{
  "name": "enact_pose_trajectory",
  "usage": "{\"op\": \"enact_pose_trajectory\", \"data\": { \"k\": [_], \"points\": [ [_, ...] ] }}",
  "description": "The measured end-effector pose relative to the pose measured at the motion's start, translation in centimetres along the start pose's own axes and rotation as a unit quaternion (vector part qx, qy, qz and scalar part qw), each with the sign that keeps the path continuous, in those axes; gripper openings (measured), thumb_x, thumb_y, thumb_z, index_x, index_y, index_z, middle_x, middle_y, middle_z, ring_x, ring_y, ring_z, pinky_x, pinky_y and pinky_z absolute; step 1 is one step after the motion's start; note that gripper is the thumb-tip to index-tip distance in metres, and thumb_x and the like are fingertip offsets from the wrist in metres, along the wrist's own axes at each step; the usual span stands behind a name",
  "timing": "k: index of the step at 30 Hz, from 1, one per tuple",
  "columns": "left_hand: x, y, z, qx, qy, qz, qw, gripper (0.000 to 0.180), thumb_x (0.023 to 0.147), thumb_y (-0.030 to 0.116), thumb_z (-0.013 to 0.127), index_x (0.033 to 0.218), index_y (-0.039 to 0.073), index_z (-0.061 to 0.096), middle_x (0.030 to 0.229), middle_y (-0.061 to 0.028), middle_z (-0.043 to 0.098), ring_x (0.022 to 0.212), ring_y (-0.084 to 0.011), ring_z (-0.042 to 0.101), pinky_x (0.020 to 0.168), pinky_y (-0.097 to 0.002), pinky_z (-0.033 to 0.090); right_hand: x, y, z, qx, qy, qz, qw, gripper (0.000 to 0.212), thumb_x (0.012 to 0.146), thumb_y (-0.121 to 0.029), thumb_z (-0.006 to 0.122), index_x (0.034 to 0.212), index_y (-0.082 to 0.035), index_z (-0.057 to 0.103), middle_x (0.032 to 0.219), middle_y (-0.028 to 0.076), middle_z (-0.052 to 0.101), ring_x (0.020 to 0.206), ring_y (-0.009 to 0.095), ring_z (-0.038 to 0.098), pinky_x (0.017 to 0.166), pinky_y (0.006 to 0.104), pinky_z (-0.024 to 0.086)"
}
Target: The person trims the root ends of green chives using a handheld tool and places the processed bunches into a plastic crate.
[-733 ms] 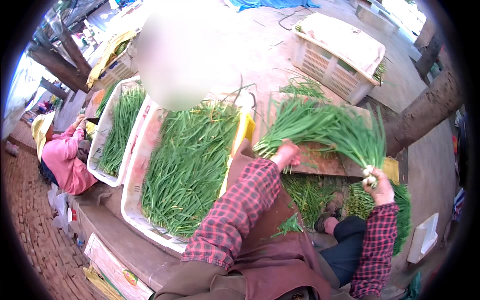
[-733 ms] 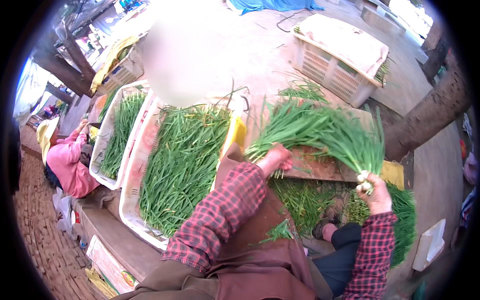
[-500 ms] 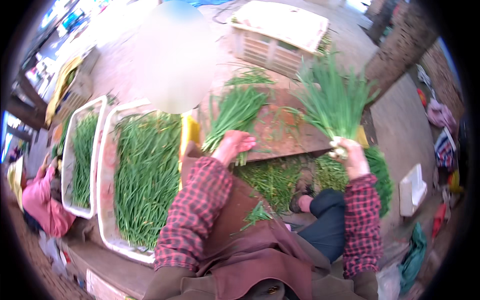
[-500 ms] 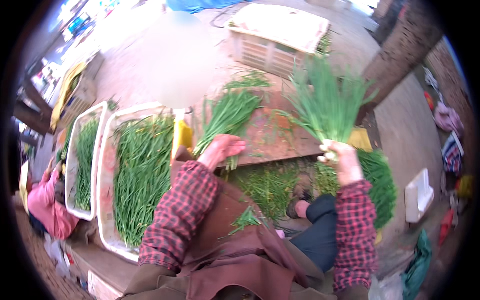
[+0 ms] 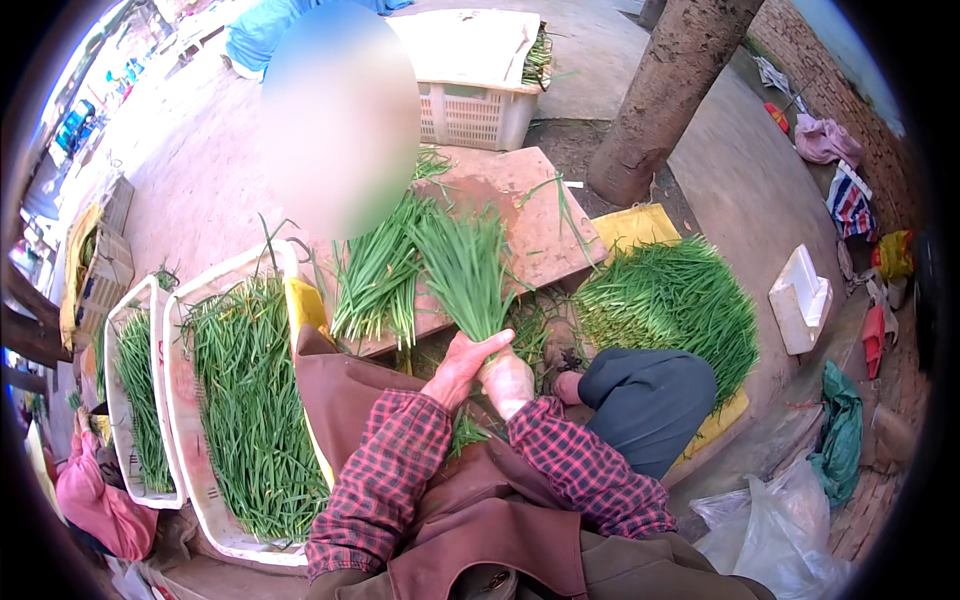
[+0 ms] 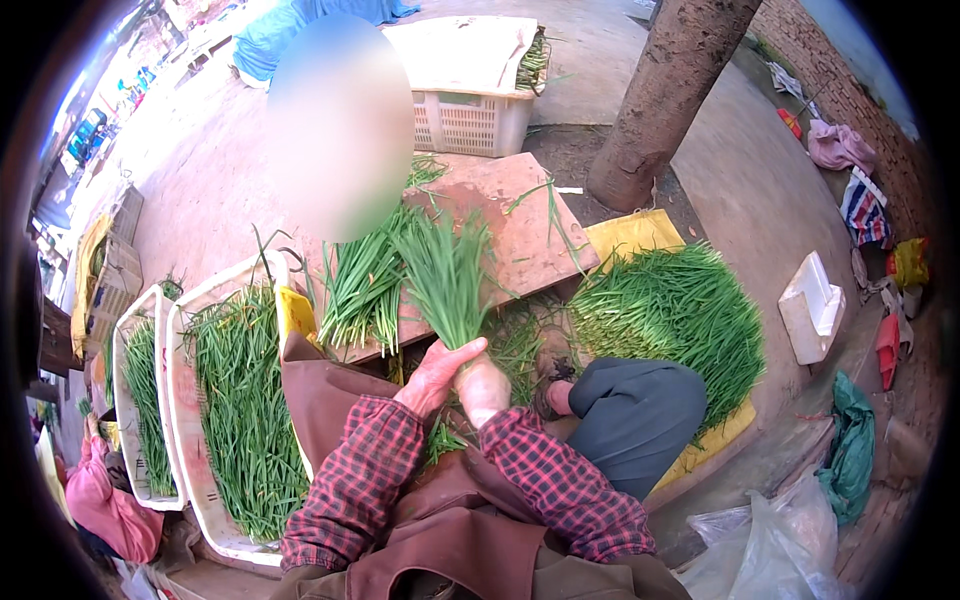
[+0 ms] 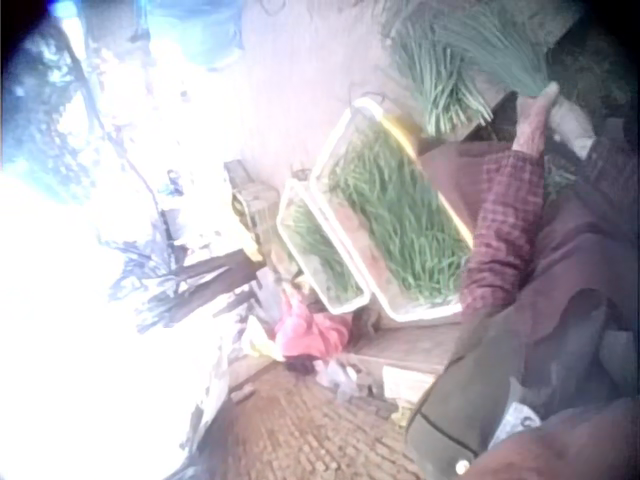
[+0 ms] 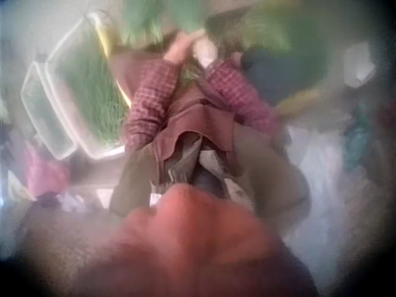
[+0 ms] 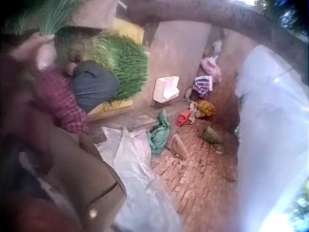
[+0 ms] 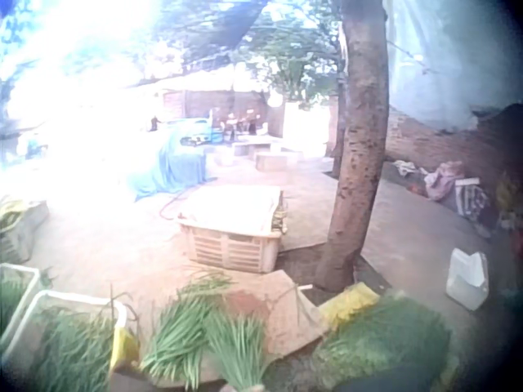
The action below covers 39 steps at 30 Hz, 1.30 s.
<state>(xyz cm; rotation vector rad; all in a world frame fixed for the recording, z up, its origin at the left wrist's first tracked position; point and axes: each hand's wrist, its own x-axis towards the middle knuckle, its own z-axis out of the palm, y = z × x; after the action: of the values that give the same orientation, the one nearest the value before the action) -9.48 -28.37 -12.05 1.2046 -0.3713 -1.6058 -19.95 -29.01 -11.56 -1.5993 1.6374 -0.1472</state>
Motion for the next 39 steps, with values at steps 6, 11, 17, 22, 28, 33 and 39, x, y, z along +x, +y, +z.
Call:
{"op": "enact_pose_trajectory", "data": {
  "k": [6, 11, 17, 22, 28, 33, 39],
  "points": [
    [1.3, -2.5, -0.9, -0.024, 0.070, 0.034, 0.997, 0.047, 0.074, 0.006, 0.083, 0.115, 0.001, 0.062, 0.104, -0.0068, 0.068, 0.091, -0.0164, 0.064, 0.082, -0.0332, 0.052, -1.3, 1.1, -1.6, 0.026, -0.105, -0.124, 0.986, 0.052, 0.087, -0.041, 0.065, 0.125, -0.006, 0.059, 0.104, 0.027, 0.068, 0.101, 0.044, 0.066, 0.086, 0.0502, 0.051],
    [-0.3, -1.6, -1.6, -0.058, 0.048, 0.076, 0.994, 0.028, 0.078, 0.000, 0.074, 0.104, 0.000, 0.063, 0.090, -0.0075, 0.067, 0.075, -0.0174, 0.065, 0.068, -0.0325, 0.054, -0.2, 3.4, -5.3, 0.355, -0.183, -0.103, 0.911, 0.023, 0.097, -0.017, 0.060, 0.108, 0.003, 0.067, 0.097, 0.014, 0.072, 0.088, 0.022, 0.071, 0.079, 0.0355, 0.057],
    [-3.8, -0.2, 1.4, 0.056, -0.007, 0.115, 0.992, 0.055, 0.073, 0.002, 0.078, 0.122, -0.001, 0.052, 0.107, -0.0096, 0.063, 0.087, -0.0189, 0.064, 0.074, -0.0338, 0.055, 4.4, 6.1, -5.7, 0.501, -0.150, -0.113, 0.845, 0.064, 0.097, -0.028, 0.069, 0.144, 0.006, 0.043, 0.129, 0.009, 0.060, 0.115, 0.019, 0.059, 0.099, 0.0335, 0.048],
    [-5.1, -0.6, 1.6, 0.343, 0.013, 0.256, 0.904, 0.085, 0.073, 0.011, 0.079, 0.143, 0.001, 0.032, 0.123, -0.0199, 0.056, 0.114, -0.0332, 0.060, 0.095, -0.0414, 0.050, 2.6, 0.9, -7.6, 0.529, -0.181, -0.230, 0.796, 0.064, 0.090, -0.038, 0.075, 0.134, 0.003, 0.052, 0.129, 0.012, 0.061, 0.116, 0.022, 0.060, 0.104, 0.0372, 0.046],
    [-2.8, 1.3, 1.1, 0.520, 0.076, 0.392, 0.755, 0.098, 0.065, 0.013, 0.087, 0.145, 0.003, 0.032, 0.121, -0.0207, 0.053, 0.110, -0.0401, 0.058, 0.093, -0.0433, 0.051, 0.9, -5.6, -9.2, 0.470, -0.078, -0.235, 0.847, 0.038, 0.088, -0.014, 0.074, 0.121, 0.003, 0.064, 0.117, 0.009, 0.069, 0.105, 0.018, 0.065, 0.096, 0.0313, 0.050],
    [-1.9, 8.0, 0.4, 0.459, -0.031, 0.414, 0.785, 0.116, 0.057, 0.033, 0.096, 0.145, -0.004, 0.030, 0.143, -0.0266, 0.040, 0.133, -0.0398, 0.044, 0.111, -0.0428, 0.039, 2.8, -9.0, -10.0, 0.449, -0.022, -0.263, 0.854, 0.031, 0.085, -0.005, 0.076, 0.114, 0.004, 0.069, 0.105, 0.004, 0.072, 0.092, 0.011, 0.064, 0.083, 0.0272, 0.051],
    [-0.5, 18.7, 1.0, 0.301, -0.080, 0.355, 0.882, 0.114, 0.064, 0.021, 0.095, 0.153, 0.003, 0.027, 0.151, -0.0166, 0.041, 0.139, -0.0289, 0.041, 0.117, -0.0429, 0.033, 7.7, -10.4, -11.3, 0.315, -0.002, -0.335, 0.888, 0.036, 0.082, -0.015, 0.080, 0.113, -0.002, 0.070, 0.106, 0.008, 0.074, 0.093, 0.016, 0.069, 0.085, 0.0330, 0.054]
  ]
}}
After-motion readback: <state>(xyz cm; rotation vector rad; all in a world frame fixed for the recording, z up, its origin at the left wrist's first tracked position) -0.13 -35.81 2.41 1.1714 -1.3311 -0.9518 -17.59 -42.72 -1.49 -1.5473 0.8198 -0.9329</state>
